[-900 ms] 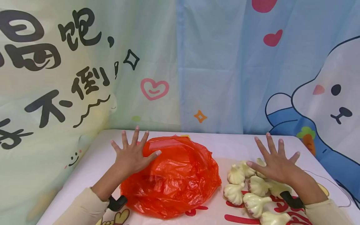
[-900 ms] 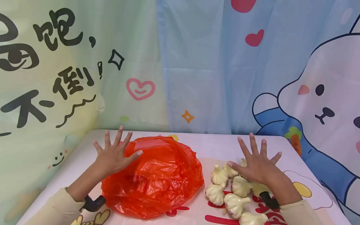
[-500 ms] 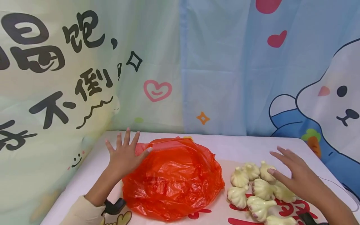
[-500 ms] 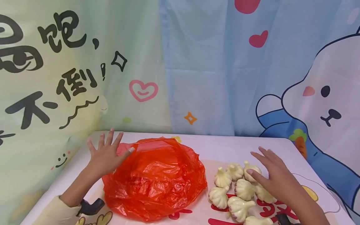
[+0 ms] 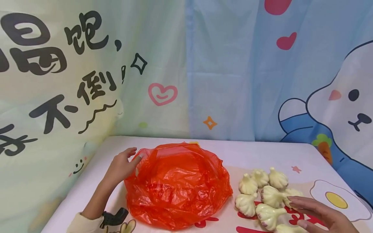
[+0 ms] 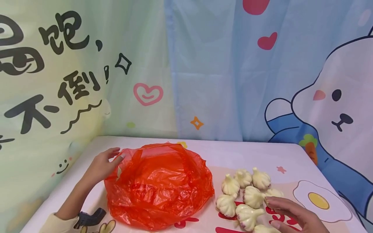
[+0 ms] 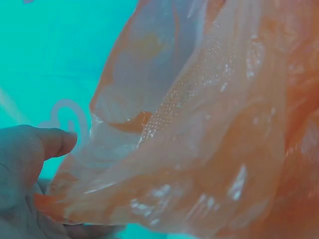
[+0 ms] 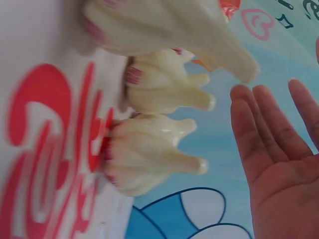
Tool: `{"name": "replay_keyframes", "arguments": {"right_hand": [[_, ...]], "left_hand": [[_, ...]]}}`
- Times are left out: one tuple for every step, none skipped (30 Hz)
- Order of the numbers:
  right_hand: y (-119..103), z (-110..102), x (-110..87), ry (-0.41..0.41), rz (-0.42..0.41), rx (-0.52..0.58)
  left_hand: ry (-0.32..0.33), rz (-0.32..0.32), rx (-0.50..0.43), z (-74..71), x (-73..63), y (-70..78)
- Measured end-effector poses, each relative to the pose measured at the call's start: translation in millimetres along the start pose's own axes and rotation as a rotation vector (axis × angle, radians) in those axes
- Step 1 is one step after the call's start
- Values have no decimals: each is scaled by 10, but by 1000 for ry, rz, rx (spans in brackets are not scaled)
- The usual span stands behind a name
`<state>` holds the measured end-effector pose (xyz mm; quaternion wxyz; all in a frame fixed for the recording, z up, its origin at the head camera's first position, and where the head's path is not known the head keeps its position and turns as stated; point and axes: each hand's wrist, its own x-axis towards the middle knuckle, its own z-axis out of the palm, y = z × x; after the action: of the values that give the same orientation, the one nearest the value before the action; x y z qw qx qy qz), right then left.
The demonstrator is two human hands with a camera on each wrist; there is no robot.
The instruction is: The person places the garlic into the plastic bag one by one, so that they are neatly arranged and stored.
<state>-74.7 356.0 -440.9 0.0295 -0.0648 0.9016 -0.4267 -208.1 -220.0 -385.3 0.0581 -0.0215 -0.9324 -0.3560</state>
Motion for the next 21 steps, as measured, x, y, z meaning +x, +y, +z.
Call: {"name": "replay_keyframes", "arguments": {"right_hand": [[41, 22, -22, -18, 0, 16], [75, 45, -39, -35, -7, 32], [107, 69, -56, -41, -51, 44], [134, 92, -65, -49, -107, 63], [160, 107, -66, -69, -172, 88], [183, 112, -57, -98, -245, 131], [207, 110, -39, -139, -324, 181], [232, 100, -21, -186, -400, 235], [254, 82, -7, -240, -460, 294], [275, 58, 8, -303, -490, 345], [294, 29, 18, -379, -498, 397], [314, 3, 29, -447, -500, 452], [329, -18, 27, -491, -482, 487], [337, -38, 24, -530, -453, 516], [338, -54, 19, -562, -422, 550], [334, -66, 12, -591, -385, 583], [336, -75, 2, -613, -354, 620], [339, -77, -9, -608, -334, 626], [337, -74, -20, -584, -315, 615], [335, -69, -24, -563, -299, 599], [340, -62, -25, -543, -289, 585]], "left_hand": [[-6, -1, -24, 10, 6, -11], [-13, -4, -47, 22, 13, -23], [-20, -5, -70, 35, 15, -29], [-26, -6, -95, 47, 15, -34], [-31, -6, -116, 61, 20, -37], [-31, -6, -132, 77, 29, -41], [-26, -3, -139, 87, 37, -45], [-22, -3, -148, 94, 47, -46], [-18, -2, -158, 100, 56, -46], [-15, -4, -169, 102, 65, -44], [-13, -7, -178, 104, 75, -42], [-13, -12, -191, 104, 77, -38], [-16, -18, -207, 103, 75, -31], [-20, -25, -224, 103, 73, -25], [-23, -30, -233, 103, 67, -22], [-27, -36, -241, 102, 59, -18], [-30, -40, -242, 103, 51, -16], [-31, -44, -242, 105, 44, -14], [-32, -47, -243, 107, 40, -14], [-34, -49, -243, 111, 38, -17], [-35, -52, -242, 114, 38, -19]]}}
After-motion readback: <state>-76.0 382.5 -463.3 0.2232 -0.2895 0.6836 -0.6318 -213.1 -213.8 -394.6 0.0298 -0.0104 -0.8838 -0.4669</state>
